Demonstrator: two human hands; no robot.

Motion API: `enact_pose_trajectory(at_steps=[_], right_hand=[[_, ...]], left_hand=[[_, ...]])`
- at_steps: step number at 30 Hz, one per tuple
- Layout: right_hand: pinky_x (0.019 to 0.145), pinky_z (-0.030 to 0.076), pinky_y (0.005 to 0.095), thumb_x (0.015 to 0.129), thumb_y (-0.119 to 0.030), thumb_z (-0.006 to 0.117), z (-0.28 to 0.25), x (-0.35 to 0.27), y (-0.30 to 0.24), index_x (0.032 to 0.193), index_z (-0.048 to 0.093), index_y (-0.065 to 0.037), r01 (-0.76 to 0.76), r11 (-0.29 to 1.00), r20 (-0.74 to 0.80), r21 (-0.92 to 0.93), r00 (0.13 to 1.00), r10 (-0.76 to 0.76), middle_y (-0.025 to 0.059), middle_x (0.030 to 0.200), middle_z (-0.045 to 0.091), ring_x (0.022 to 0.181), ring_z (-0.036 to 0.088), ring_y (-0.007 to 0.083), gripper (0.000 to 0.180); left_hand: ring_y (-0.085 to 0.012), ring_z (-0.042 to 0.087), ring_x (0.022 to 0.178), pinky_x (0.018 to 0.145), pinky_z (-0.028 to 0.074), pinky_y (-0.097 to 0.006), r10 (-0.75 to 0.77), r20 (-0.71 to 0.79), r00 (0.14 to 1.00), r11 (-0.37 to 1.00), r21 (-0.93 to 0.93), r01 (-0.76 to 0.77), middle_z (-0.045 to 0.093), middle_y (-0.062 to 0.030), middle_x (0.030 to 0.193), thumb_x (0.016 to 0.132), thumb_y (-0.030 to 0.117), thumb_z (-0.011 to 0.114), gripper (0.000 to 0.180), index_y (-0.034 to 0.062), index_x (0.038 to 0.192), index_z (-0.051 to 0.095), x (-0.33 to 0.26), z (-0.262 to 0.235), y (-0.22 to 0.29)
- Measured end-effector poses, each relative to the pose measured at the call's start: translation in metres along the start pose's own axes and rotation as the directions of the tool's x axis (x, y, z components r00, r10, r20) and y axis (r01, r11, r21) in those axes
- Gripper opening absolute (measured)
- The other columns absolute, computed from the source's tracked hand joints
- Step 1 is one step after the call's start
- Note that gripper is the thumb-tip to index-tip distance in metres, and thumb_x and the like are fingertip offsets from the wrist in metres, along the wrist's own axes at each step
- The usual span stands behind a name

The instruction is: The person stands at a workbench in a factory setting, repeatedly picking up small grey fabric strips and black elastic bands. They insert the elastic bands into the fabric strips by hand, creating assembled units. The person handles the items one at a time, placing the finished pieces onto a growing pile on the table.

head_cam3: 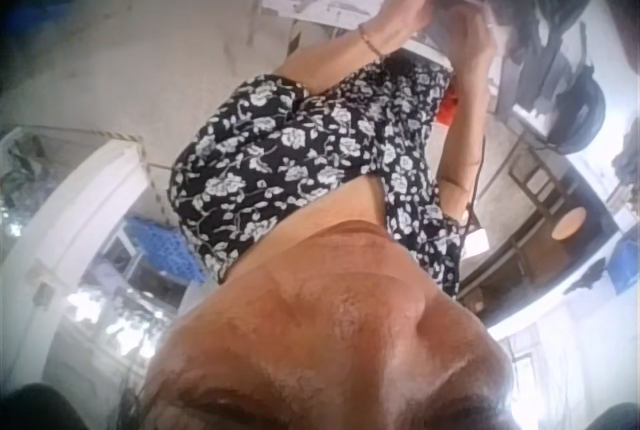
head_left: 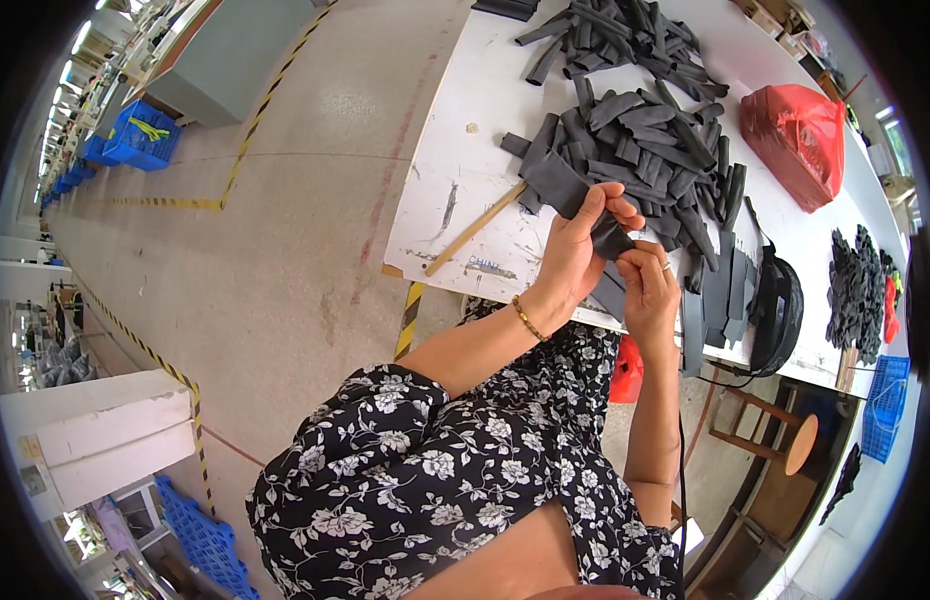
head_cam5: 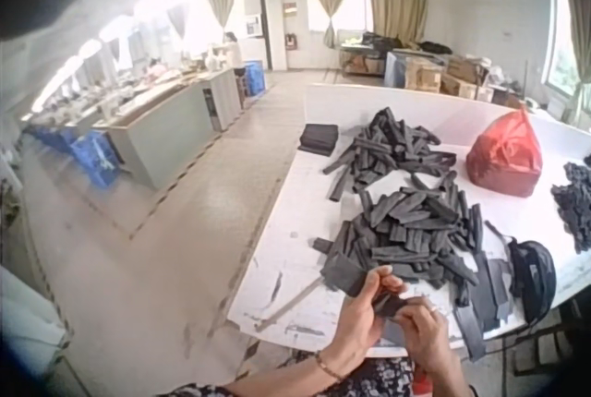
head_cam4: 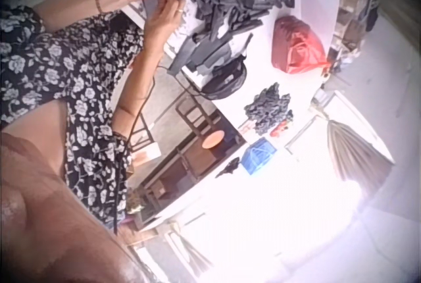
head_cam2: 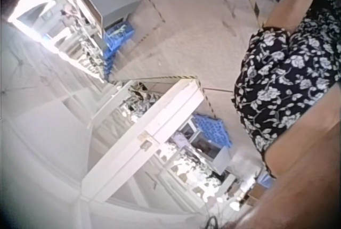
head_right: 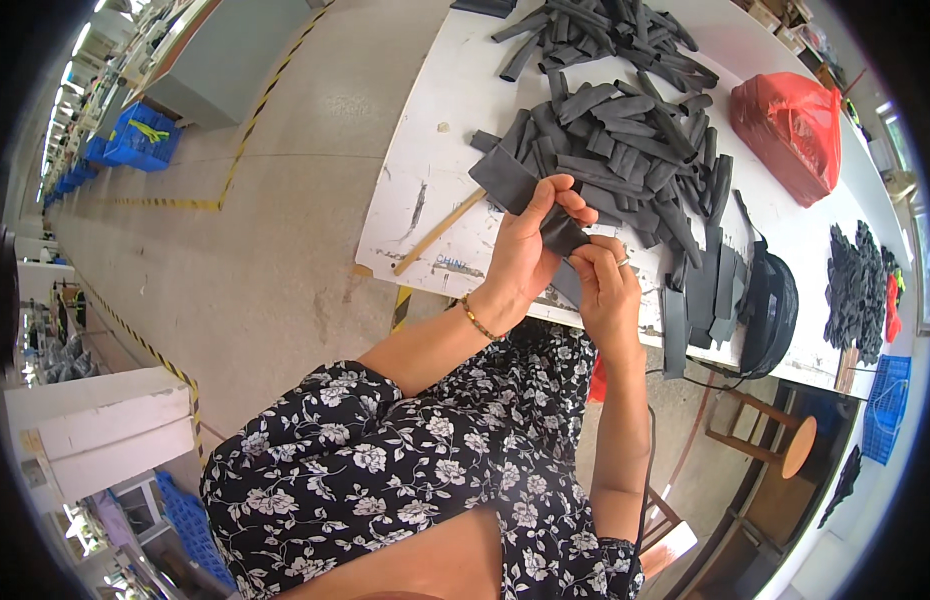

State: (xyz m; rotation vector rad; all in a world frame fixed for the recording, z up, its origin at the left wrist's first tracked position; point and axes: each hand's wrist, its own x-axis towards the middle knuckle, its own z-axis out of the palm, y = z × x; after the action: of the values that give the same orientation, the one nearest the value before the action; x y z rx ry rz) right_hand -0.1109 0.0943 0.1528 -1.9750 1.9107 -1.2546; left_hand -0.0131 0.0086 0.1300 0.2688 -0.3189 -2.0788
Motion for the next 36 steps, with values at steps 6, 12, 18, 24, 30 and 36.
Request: enact_pose_trajectory(at_steps=[6,12,18,24,30,36], right_hand=[[0.062,0.051,0.0372,0.087,0.003,0.062,0.001,0.0,-0.002,0.093,0.059,0.0,-0.016,1.0,0.009,0.0,1.0,0.016,0.0149,0.096,0.062,0.071,0.063,0.0313,0.008],[0.061,0.05,0.037,0.088,0.002,0.063,0.002,-0.001,0.0,0.093,0.059,0.0,-0.019,1.0,0.018,0.004,1.0,0.019,0.0147,0.096,0.063,0.072,0.064,0.0318,0.007],[0.062,0.05,0.0372,0.087,0.002,0.063,0.003,-0.001,0.002,0.093,0.059,0.0,-0.037,0.999,0.027,0.022,0.999,0.036,0.0148,0.096,0.062,0.073,0.063,0.0325,0.007],[0.064,0.05,0.037,0.087,0.002,0.062,0.004,0.0,0.001,0.092,0.06,0.001,-0.048,0.998,0.033,0.028,0.998,0.047,0.0147,0.095,0.062,0.074,0.063,0.0323,0.006],[0.064,0.05,0.0369,0.086,0.002,0.063,0.008,0.001,0.003,0.091,0.061,0.0,-0.054,0.998,0.0,0.036,0.999,0.054,0.014,0.095,0.062,0.075,0.062,0.0324,0.006],[0.069,0.051,0.0332,0.085,-0.003,0.067,0.019,-0.005,0.001,0.092,0.061,0.003,-0.205,0.967,-0.05,0.15,0.976,0.214,0.0149,0.1,0.063,0.078,0.065,0.0276,0.011]], left_hand=[[-0.0214,0.066,0.085,0.081,0.053,-0.034,-0.006,-0.043,0.999,1.0,-0.001,0.006,0.066,-0.0066,0.088,0.099,0.032,0.055,0.032,0.0029,0.111,0.06,0.0,-0.002,-0.004],[-0.0208,0.065,0.085,0.08,0.053,-0.034,0.003,-0.045,0.999,1.0,-0.003,-0.003,0.065,-0.0058,0.088,0.098,0.033,0.056,0.032,0.0037,0.111,0.06,0.0,-0.003,-0.006],[-0.0204,0.065,0.085,0.081,0.053,-0.034,0.004,-0.037,0.999,1.0,-0.011,-0.004,0.065,-0.0054,0.088,0.098,0.033,0.056,0.031,0.0036,0.11,0.06,0.0,-0.005,-0.007],[-0.0202,0.064,0.084,0.081,0.053,-0.033,0.008,-0.059,0.998,1.0,0.002,-0.008,0.064,-0.0051,0.087,0.1,0.032,0.054,0.031,0.0031,0.11,0.06,0.0,-0.004,-0.007],[-0.021,0.065,0.084,0.079,0.053,-0.033,0.042,-0.049,0.998,0.998,0.043,-0.04,0.066,-0.0061,0.088,0.101,0.031,0.053,0.031,0.0022,0.111,0.06,0.003,-0.007,-0.008],[-0.0229,0.065,0.092,0.088,0.052,-0.037,0.048,-0.051,0.998,0.998,0.037,-0.047,0.067,-0.0086,0.096,0.102,0.032,0.049,0.034,0.0017,0.114,0.058,0.008,-0.012,-0.005]])
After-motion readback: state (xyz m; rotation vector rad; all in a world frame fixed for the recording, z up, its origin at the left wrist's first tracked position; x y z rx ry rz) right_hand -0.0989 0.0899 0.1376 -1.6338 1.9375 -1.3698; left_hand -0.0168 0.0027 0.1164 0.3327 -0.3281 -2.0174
